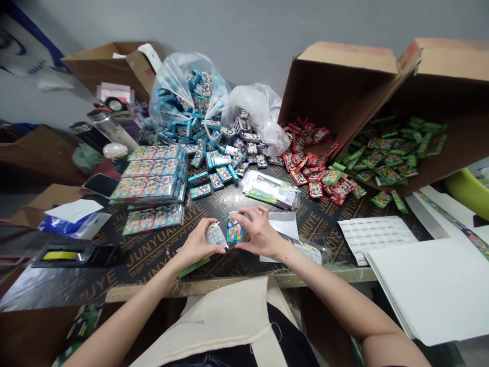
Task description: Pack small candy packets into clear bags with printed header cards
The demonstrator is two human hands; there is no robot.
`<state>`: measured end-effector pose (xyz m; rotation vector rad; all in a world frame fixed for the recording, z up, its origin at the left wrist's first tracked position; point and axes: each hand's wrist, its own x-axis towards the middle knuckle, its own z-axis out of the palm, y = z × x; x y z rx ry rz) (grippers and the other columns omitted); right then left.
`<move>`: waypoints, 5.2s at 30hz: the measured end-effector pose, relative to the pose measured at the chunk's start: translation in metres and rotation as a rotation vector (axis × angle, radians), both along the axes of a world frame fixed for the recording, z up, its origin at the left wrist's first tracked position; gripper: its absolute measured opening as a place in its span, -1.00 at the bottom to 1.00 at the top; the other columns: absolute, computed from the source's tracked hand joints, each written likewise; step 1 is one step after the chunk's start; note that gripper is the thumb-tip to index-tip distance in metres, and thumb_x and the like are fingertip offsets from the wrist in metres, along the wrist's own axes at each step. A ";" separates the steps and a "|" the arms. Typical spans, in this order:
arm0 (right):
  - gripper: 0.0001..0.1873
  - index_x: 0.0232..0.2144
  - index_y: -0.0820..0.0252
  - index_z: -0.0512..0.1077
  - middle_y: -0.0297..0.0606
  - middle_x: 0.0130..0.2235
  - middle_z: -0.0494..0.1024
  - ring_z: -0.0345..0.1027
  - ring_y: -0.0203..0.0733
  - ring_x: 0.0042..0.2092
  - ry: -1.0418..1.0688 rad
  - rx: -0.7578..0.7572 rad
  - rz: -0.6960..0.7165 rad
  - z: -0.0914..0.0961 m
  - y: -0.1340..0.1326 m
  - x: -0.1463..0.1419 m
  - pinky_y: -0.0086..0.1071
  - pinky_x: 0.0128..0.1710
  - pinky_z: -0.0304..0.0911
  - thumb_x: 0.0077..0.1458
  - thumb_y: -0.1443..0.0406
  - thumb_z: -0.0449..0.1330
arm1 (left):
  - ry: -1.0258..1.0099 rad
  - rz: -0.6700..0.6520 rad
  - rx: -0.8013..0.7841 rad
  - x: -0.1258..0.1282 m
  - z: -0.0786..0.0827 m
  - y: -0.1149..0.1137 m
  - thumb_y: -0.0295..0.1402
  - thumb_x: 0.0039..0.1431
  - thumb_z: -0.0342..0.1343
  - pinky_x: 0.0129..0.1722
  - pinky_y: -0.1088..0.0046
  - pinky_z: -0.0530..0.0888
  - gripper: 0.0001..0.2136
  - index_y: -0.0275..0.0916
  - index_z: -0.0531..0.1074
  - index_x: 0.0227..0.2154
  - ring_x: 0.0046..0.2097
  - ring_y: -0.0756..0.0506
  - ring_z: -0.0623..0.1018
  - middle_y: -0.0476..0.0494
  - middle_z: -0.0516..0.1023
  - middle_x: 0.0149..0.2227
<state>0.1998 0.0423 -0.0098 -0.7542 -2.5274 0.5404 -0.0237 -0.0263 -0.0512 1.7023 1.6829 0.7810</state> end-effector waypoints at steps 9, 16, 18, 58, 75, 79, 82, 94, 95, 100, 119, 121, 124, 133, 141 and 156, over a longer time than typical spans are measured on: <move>-0.31 0.08 0.12 0.14 -0.10 0.00 0.27 0.12 -0.01 0.03 -0.062 -0.028 0.042 -0.025 -0.008 0.000 -0.08 0.06 -0.18 -0.10 0.10 0.22 | -0.369 0.080 -0.225 -0.005 -0.020 0.015 -0.18 -0.05 0.08 -0.48 0.50 0.28 -0.74 -0.32 0.46 -0.52 -0.50 0.00 0.36 -0.02 0.43 -0.57; -0.25 0.06 0.16 0.13 -0.11 -0.02 0.31 0.13 -0.03 0.03 0.014 -0.114 0.133 -0.029 -0.004 0.002 -0.10 0.09 -0.19 -0.16 0.07 0.25 | -0.350 0.032 -0.227 -0.006 -0.013 0.015 -0.12 -0.05 0.09 -0.37 0.45 0.34 -0.63 -0.32 0.46 -0.29 -0.39 -0.05 0.42 -0.10 0.49 -0.42; -0.25 0.06 0.17 0.14 -0.10 -0.02 0.31 0.13 -0.03 0.04 0.005 -0.095 0.128 -0.035 -0.001 0.002 -0.09 0.09 -0.20 -0.17 0.08 0.25 | -0.248 -0.066 -0.170 -0.004 -0.008 0.010 -0.11 -0.22 0.22 -0.23 0.38 0.35 -0.40 -0.26 0.34 -0.07 -0.24 -0.12 0.43 -0.14 0.47 -0.24; -0.17 0.22 -0.03 -0.21 -0.20 0.21 0.09 -0.03 -0.09 0.20 -0.083 -0.538 0.523 -0.017 0.052 -0.051 -0.09 0.17 -0.31 0.01 0.01 0.11 | 0.208 0.058 0.072 -0.010 -0.022 0.024 -0.16 -0.22 0.18 -0.05 0.22 0.35 -0.38 -0.23 0.24 -0.02 -0.07 -0.22 0.40 -0.18 0.37 -0.12; -0.01 0.18 0.21 -0.03 0.00 -0.09 0.34 0.13 0.13 -0.02 -0.265 -0.021 -0.388 -0.067 0.235 -0.082 -0.03 -0.03 -0.07 -0.27 0.12 0.29 | 0.669 -0.324 -0.052 0.013 -0.018 0.027 -0.22 -0.26 0.24 0.02 0.09 0.18 -0.44 -0.08 0.28 -0.09 0.06 -0.32 0.22 -0.26 0.19 0.08; -0.02 0.18 0.19 -0.05 -0.02 -0.13 0.33 0.18 0.12 -0.07 -0.256 -0.035 -0.441 -0.062 0.237 -0.086 -0.06 -0.06 0.00 -0.28 0.15 0.28 | 0.618 -0.332 -0.044 0.012 -0.022 0.020 -0.26 -0.23 0.24 0.04 0.06 0.17 -0.59 -0.10 0.35 -0.21 0.08 -0.31 0.22 -0.24 0.21 0.08; -0.07 0.17 0.18 -0.06 -0.03 -0.10 0.28 0.20 0.08 -0.08 -0.219 -0.045 -0.486 -0.045 0.231 -0.078 -0.12 -0.10 0.09 -0.23 0.16 0.23 | 0.486 -0.306 -0.022 0.010 -0.019 0.015 -0.24 -0.24 0.26 0.08 0.00 0.11 -0.50 -0.08 0.34 -0.13 0.11 -0.32 0.20 -0.24 0.19 0.11; -0.31 -0.06 0.18 0.34 -0.09 -0.16 0.36 0.26 0.01 -0.12 0.016 -0.172 -0.136 -0.010 0.030 -0.037 -0.14 -0.13 0.21 -0.24 -0.01 0.27 | -1.030 0.453 -0.181 0.017 0.008 0.043 -0.25 -0.18 0.26 -0.42 0.48 0.43 -0.50 -0.31 0.31 -0.13 -0.47 0.00 0.48 0.01 0.46 -0.52; -0.40 -0.14 0.17 0.40 -0.13 -0.23 0.38 0.29 -0.04 -0.17 0.013 -0.228 -0.096 -0.008 0.025 -0.029 -0.18 -0.16 0.22 -0.22 -0.02 0.26 | -1.048 0.445 -0.208 0.013 0.009 0.040 -0.27 -0.20 0.27 -0.45 0.51 0.41 -0.47 -0.30 0.29 -0.11 -0.48 0.01 0.47 0.03 0.46 -0.54; -0.03 0.13 0.15 0.08 -0.04 0.10 0.17 0.04 0.05 0.12 0.087 -0.287 0.152 0.002 0.005 -0.008 -0.12 0.07 0.00 -0.32 0.03 0.34 | -1.022 0.288 -0.372 0.015 0.011 0.020 -0.31 -0.20 0.28 -0.51 0.57 0.34 -0.39 -0.28 0.20 -0.03 -0.49 0.02 0.47 0.00 0.48 -0.52; -0.55 -0.08 0.20 0.36 -0.11 -0.21 0.50 0.40 -0.13 -0.21 0.494 -1.324 -0.192 -0.054 -0.009 -0.051 -0.13 -0.16 0.30 0.02 0.07 0.10 | 0.312 0.038 0.299 -0.014 -0.010 -0.024 -0.22 -0.18 0.22 0.05 0.14 0.21 -0.15 -0.20 -0.07 0.19 0.07 -0.25 0.26 -0.26 0.24 0.04; -0.60 -0.22 0.28 0.43 -0.14 -0.35 0.53 0.43 -0.18 -0.35 0.515 -1.549 -0.200 -0.056 -0.022 -0.058 -0.15 -0.25 0.34 -0.08 0.13 0.21 | 0.312 -0.004 0.323 -0.008 -0.012 -0.025 -0.18 -0.18 0.23 0.05 0.13 0.21 -0.15 -0.20 -0.05 0.18 0.06 -0.26 0.26 -0.27 0.24 0.03; -0.66 -0.36 0.32 0.45 -0.19 -0.45 0.52 0.41 -0.21 -0.45 0.532 -1.602 -0.331 -0.061 -0.030 -0.059 -0.17 -0.30 0.35 -0.25 0.24 0.30 | 0.304 -0.049 0.329 -0.003 -0.015 -0.027 -0.13 -0.19 0.24 0.03 0.14 0.22 -0.15 -0.21 -0.02 0.17 0.04 -0.27 0.27 -0.28 0.26 0.01; -0.09 0.11 0.11 0.15 -0.04 0.12 0.22 -0.03 0.16 0.16 -0.007 -0.190 -0.381 -0.065 0.040 -0.010 0.08 0.09 -0.20 -0.34 0.08 0.30 | 0.366 0.106 0.169 -0.022 -0.009 -0.024 -0.21 -0.26 0.23 -0.03 0.20 0.28 -0.29 -0.19 0.16 0.05 -0.03 -0.24 0.32 -0.19 0.29 -0.07; -0.12 0.14 0.23 0.04 -0.07 0.03 0.32 0.17 0.01 0.01 0.031 -0.027 -0.140 -0.053 0.032 -0.012 -0.20 0.01 -0.05 -0.24 0.16 0.24 | 0.457 0.074 0.123 -0.020 -0.011 -0.016 -0.24 -0.31 0.22 -0.06 0.22 0.26 -0.30 -0.21 0.20 0.01 -0.06 -0.23 0.32 -0.18 0.30 -0.09; -0.02 0.17 0.16 -0.02 -0.08 0.14 0.20 0.06 0.02 0.13 0.071 -0.171 0.129 -0.026 0.028 0.006 -0.16 0.10 -0.19 -0.27 0.15 0.34 | 0.412 -0.141 0.184 -0.010 0.001 0.014 -0.21 -0.27 0.20 -0.05 0.22 0.26 -0.30 -0.18 0.18 0.04 -0.02 -0.24 0.32 -0.17 0.30 -0.06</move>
